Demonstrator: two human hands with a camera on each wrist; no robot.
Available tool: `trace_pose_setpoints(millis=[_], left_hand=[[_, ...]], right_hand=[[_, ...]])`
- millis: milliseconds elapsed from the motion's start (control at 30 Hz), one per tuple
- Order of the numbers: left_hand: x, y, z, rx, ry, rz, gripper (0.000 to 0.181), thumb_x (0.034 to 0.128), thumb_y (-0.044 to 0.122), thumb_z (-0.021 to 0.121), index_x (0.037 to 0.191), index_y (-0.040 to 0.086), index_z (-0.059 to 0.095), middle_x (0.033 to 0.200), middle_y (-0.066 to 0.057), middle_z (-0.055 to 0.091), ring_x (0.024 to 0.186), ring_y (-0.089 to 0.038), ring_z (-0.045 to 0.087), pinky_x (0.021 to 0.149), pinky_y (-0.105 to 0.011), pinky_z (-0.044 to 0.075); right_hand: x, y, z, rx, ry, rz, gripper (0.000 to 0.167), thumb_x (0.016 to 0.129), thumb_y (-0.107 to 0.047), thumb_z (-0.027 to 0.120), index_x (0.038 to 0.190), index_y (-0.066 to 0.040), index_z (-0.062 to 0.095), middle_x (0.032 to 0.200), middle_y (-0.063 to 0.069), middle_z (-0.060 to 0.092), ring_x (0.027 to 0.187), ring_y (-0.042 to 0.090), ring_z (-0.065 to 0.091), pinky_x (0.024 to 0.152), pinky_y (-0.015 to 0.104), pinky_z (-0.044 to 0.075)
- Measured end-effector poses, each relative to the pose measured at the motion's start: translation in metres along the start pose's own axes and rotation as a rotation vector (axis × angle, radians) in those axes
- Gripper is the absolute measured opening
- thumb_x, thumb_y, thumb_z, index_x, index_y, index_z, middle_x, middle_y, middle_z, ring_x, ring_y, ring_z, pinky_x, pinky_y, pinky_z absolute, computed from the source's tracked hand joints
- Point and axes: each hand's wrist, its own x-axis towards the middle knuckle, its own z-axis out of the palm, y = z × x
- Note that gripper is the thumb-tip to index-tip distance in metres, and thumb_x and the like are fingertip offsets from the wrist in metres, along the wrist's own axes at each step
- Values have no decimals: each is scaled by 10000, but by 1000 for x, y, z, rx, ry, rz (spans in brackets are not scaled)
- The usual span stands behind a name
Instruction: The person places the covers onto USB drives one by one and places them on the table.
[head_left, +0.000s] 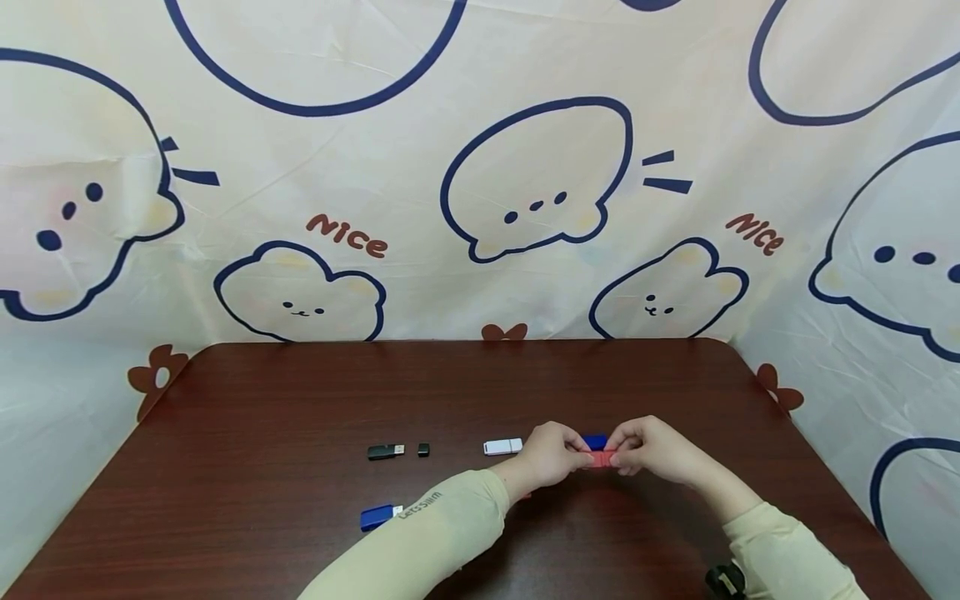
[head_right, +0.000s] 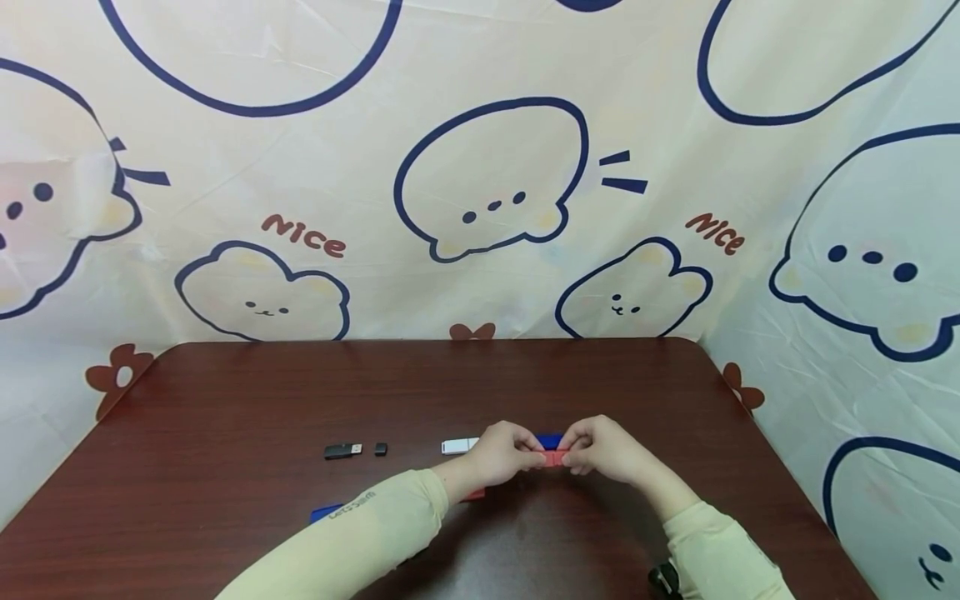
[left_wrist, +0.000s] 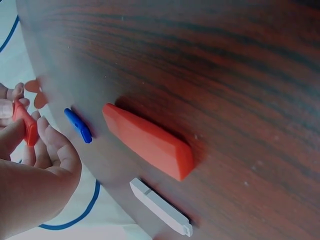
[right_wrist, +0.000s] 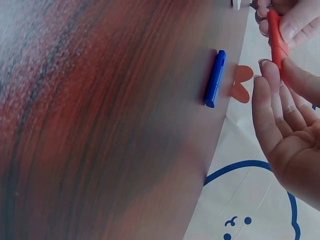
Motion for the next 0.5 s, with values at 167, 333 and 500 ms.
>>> trace_pose_setpoints(millis=[167,333,500], left_hand=[[1,-1,1,5,4,5,102,825,121,693,815,25,724,645,-48,649,537,-24,469,491,-170,380],[0,1,0,23,8,18,94,815,114,702,805,24,728,649,-66,663,525,-22,469,485,-170,386],[1,3,0,42,19,25,89,811,115,709,795,31,730,617,-26,641,518,-19,455,476,-167,376]], right_hand=[[0,0,0,4,2,8,157,845,-50,650,922,86,634,794,218,664,692,291,649,632,337,558],[0,0,1,-2,11,1,151,841,-42,654,916,88,641,789,217,665,686,268,649,629,311,557],[0,0,0,-6,23,-11,152,835,-36,658,910,97,646,788,221,666,688,285,652,632,303,558]])
